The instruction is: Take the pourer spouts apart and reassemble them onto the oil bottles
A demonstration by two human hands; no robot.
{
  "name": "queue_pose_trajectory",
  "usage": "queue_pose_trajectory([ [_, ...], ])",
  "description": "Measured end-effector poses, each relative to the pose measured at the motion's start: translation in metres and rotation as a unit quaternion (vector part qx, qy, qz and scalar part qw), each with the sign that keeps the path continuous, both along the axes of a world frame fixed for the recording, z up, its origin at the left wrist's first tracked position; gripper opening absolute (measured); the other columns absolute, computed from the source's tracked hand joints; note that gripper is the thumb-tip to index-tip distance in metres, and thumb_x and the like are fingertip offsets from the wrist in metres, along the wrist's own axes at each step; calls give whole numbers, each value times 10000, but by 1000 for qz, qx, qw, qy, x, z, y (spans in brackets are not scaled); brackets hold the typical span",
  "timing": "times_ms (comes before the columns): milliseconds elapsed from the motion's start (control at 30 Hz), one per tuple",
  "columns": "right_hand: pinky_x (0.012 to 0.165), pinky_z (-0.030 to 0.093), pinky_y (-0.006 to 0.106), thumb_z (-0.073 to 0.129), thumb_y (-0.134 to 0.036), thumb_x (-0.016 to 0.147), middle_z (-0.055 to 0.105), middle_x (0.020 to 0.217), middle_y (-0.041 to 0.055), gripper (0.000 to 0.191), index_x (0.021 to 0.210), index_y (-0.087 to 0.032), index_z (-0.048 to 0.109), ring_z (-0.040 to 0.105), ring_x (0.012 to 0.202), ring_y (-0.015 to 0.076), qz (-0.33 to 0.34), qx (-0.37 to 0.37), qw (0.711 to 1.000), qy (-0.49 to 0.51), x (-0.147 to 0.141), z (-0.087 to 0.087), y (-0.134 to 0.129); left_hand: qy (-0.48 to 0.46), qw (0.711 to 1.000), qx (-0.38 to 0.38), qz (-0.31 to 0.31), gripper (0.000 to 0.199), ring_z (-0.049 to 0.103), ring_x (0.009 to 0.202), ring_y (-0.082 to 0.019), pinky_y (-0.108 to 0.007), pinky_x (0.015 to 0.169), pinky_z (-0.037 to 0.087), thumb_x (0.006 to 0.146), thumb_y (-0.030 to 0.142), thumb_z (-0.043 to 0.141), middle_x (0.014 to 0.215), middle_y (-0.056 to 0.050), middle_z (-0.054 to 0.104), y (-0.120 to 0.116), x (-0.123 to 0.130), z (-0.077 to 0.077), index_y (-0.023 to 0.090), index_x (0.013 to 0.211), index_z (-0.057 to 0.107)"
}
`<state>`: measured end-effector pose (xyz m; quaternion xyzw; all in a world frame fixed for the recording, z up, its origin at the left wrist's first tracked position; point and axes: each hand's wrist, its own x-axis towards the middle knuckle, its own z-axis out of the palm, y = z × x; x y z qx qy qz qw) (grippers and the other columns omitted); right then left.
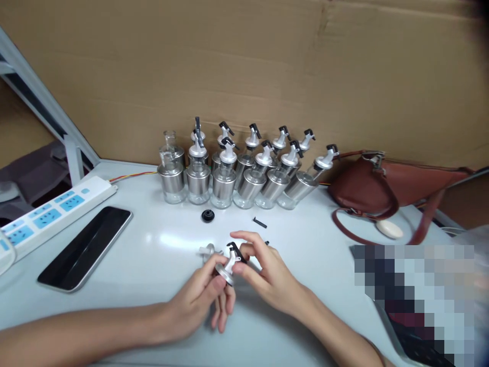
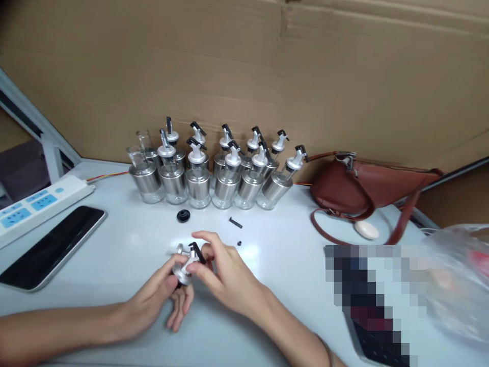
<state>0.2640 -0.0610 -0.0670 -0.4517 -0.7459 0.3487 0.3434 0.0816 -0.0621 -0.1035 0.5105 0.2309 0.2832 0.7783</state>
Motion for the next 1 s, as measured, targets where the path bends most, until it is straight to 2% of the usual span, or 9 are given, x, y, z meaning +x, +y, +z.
queue_pose_trajectory([
  [100,689,491,251,479,-334,972,653,840,39,248,1167,-192,540,616,742,149,15,117,992,-44,4,2,-1,1,1000,23,1,491,535,438,-63,-169,456,422,904,686,363,684,36,569,-1,-2,0,209,1012,402],
  [200,744,521,270,418,-226,992,700,949,76,243,1199,-195,541,656,845,168,33,161,985,-55,6,6,-1,14,1000,28,1,475,543,468,-71,-192,481,424,913,671,367,727,29,561,-1,-2,3,208,1014,407],
  [300,745,540,282,404,-197,986,717,968,76,267,1212,-202,547,679,850,176,16,152,986,-68,13,8,3,34,999,18,5,443,546,508,-77,-218,525,423,913,644,419,768,24,555,0,-3,6,211,1007,403],
  [433,752,536,306,503,-241,950,722,893,64,139,985,-219,636,679,816,201,-105,155,976,-114,37,7,19,61,998,17,-13,433,551,585,-102,-257,596,416,892,615,503,781,17,554,0,-5,7,214,1014,396],
  [500,753,522,336,513,-246,940,705,851,64,150,893,-220,653,653,793,213,-138,174,962,-158,52,3,29,71,997,22,-19,439,547,621,-110,-271,634,407,884,608,526,780,22,547,1,-6,6,217,1032,391],
  [633,704,500,347,541,-245,918,642,806,79,203,786,-203,690,592,772,224,-146,189,947,-213,73,-11,44,75,996,25,-27,439,539,635,-111,-287,660,390,887,611,516,817,18,538,1,-7,5,219,1036,386],
  [767,687,499,320,576,-166,888,628,766,61,150,819,-185,708,602,756,210,-120,135,956,-232,73,-22,45,77,996,28,-30,434,538,638,-114,-296,671,390,890,607,515,813,20,532,1,-7,7,218,1027,380],
  [1000,708,509,337,573,-140,881,653,808,65,142,883,-168,712,625,762,211,-112,101,953,-261,71,-23,42,74,997,26,-19,460,527,642,-116,-304,684,383,864,615,553,796,29,498,3,-5,11,216,1019,385],
])
